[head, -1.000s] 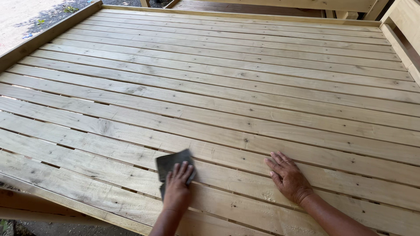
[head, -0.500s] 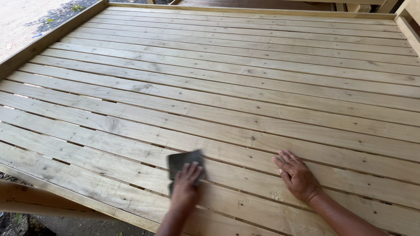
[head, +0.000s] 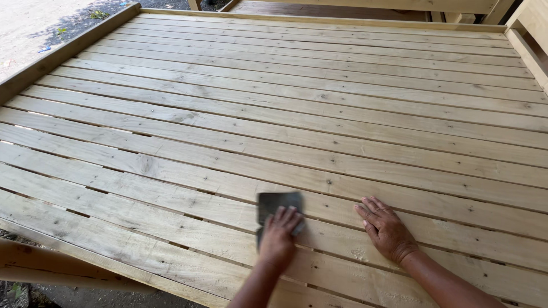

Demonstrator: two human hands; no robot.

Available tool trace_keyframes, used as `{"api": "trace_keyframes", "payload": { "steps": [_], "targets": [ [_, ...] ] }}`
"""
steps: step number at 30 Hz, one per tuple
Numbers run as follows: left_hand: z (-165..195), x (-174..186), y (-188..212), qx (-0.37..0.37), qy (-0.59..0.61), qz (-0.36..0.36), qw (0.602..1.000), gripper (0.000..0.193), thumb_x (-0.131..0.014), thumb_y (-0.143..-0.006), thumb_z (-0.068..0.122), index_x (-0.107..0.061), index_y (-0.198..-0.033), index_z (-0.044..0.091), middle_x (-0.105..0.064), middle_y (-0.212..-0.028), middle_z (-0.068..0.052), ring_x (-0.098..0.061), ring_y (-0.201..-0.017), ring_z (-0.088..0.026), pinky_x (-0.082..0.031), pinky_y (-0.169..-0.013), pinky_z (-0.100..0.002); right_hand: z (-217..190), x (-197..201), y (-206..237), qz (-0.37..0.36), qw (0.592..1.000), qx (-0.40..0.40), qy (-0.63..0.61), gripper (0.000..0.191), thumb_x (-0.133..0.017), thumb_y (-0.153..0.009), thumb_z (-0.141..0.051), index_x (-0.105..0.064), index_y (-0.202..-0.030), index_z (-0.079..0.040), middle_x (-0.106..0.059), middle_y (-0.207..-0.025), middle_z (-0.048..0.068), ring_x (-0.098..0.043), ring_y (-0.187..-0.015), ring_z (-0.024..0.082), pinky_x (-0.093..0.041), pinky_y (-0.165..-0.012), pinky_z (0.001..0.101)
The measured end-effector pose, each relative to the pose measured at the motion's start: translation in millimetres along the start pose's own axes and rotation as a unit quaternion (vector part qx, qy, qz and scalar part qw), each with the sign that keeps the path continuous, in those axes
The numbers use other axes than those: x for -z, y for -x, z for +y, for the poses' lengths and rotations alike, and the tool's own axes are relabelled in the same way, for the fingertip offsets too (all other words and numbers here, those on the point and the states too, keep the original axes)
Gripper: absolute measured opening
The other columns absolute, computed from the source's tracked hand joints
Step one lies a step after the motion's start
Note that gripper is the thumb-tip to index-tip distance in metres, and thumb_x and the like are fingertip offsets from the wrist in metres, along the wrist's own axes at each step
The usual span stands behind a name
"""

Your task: The person sands the slatted wooden panels of a large furniture frame by hand, rubbing a piece of sandpaper back and forth across the planks. They work across different sections of the panel, repositioning the sandpaper and continuing to smooth the wood surface.

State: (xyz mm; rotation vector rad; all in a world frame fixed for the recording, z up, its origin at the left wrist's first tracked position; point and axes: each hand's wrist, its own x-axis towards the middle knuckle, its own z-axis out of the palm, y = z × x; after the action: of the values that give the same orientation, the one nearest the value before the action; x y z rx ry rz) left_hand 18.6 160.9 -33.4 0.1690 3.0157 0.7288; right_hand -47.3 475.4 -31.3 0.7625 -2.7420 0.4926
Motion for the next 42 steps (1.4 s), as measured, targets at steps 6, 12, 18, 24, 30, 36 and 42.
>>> {"api": "trace_keyframes", "payload": {
  "steps": [6,12,18,24,30,36,42],
  "targets": [
    [-14,19,-9,0.087,-0.005,0.087,0.992,0.063,-0.047,-0.090,0.003,-0.047,-0.151,0.017,-0.028,-0.167,-0.006,-0.015,-0.157,-0.028,-0.006,-0.125,-0.050,1,-2,1,-0.018,1.000,-0.008,0.024,0.049,-0.055,-0.095,-0.024,-0.057,-0.143,-0.019,-0.051,-0.153,0.008,-0.040,-0.145,0.029,-0.032,-0.119,0.0406],
    [77,-33,17,-0.099,0.053,-0.028,0.993,0.060,-0.048,-0.091,0.001,-0.054,-0.148,0.017,-0.036,-0.167,-0.005,-0.020,-0.158,-0.028,-0.009,-0.128,-0.050,-1,0,2,-0.015,1.000,0.000,0.021,0.050,-0.053,-0.096,-0.026,-0.055,-0.145,-0.019,-0.050,-0.154,0.007,-0.039,-0.147,0.027,-0.032,-0.121,0.0397],
    [-87,63,17,0.206,-0.027,0.133,0.969,0.053,-0.053,-0.098,0.019,-0.049,-0.149,0.031,-0.017,-0.170,-0.009,-0.011,-0.158,-0.027,-0.010,-0.127,-0.045,-2,0,0,-0.039,0.998,-0.025,0.036,0.053,-0.052,-0.096,-0.025,-0.051,-0.148,-0.020,-0.048,-0.155,0.005,-0.037,-0.147,0.026,-0.029,-0.121,0.0405],
    [8,21,30,0.065,-0.029,0.027,0.997,0.067,-0.052,-0.090,0.003,-0.043,-0.154,0.021,-0.014,-0.170,-0.010,-0.004,-0.158,-0.033,-0.001,-0.125,-0.054,-4,1,1,-0.033,0.998,-0.014,0.043,0.054,-0.053,-0.094,-0.026,-0.051,-0.147,-0.019,-0.048,-0.155,0.006,-0.038,-0.147,0.026,-0.030,-0.121,0.0399],
    [15,7,70,-0.050,0.048,-0.054,0.996,0.072,-0.047,-0.087,-0.007,-0.051,-0.151,0.026,-0.023,-0.169,-0.005,-0.009,-0.158,-0.028,-0.002,-0.126,-0.054,-3,-1,0,-0.015,0.999,0.003,0.035,0.052,-0.054,-0.095,-0.027,-0.053,-0.146,-0.018,-0.049,-0.154,0.007,-0.039,-0.147,0.027,-0.031,-0.121,0.0402],
    [-124,81,47,0.216,-0.034,0.107,0.970,0.073,-0.048,-0.088,-0.002,-0.042,-0.154,0.030,-0.018,-0.169,-0.001,-0.005,-0.159,-0.026,-0.004,-0.127,-0.051,-9,-2,-2,-0.024,0.999,-0.010,0.045,0.054,-0.055,-0.093,-0.026,-0.053,-0.146,-0.017,-0.049,-0.154,0.007,-0.039,-0.146,0.027,-0.031,-0.120,0.0404],
    [6,12,68,-0.067,0.073,-0.019,0.995,0.067,-0.057,-0.083,-0.001,-0.056,-0.146,0.020,-0.030,-0.166,-0.010,-0.013,-0.157,-0.034,-0.006,-0.125,-0.054,-13,-1,-3,0.004,0.999,0.013,0.034,0.053,-0.055,-0.092,-0.023,-0.054,-0.145,-0.015,-0.051,-0.153,0.009,-0.041,-0.146,0.028,-0.033,-0.120,0.0405]
  ]
}}
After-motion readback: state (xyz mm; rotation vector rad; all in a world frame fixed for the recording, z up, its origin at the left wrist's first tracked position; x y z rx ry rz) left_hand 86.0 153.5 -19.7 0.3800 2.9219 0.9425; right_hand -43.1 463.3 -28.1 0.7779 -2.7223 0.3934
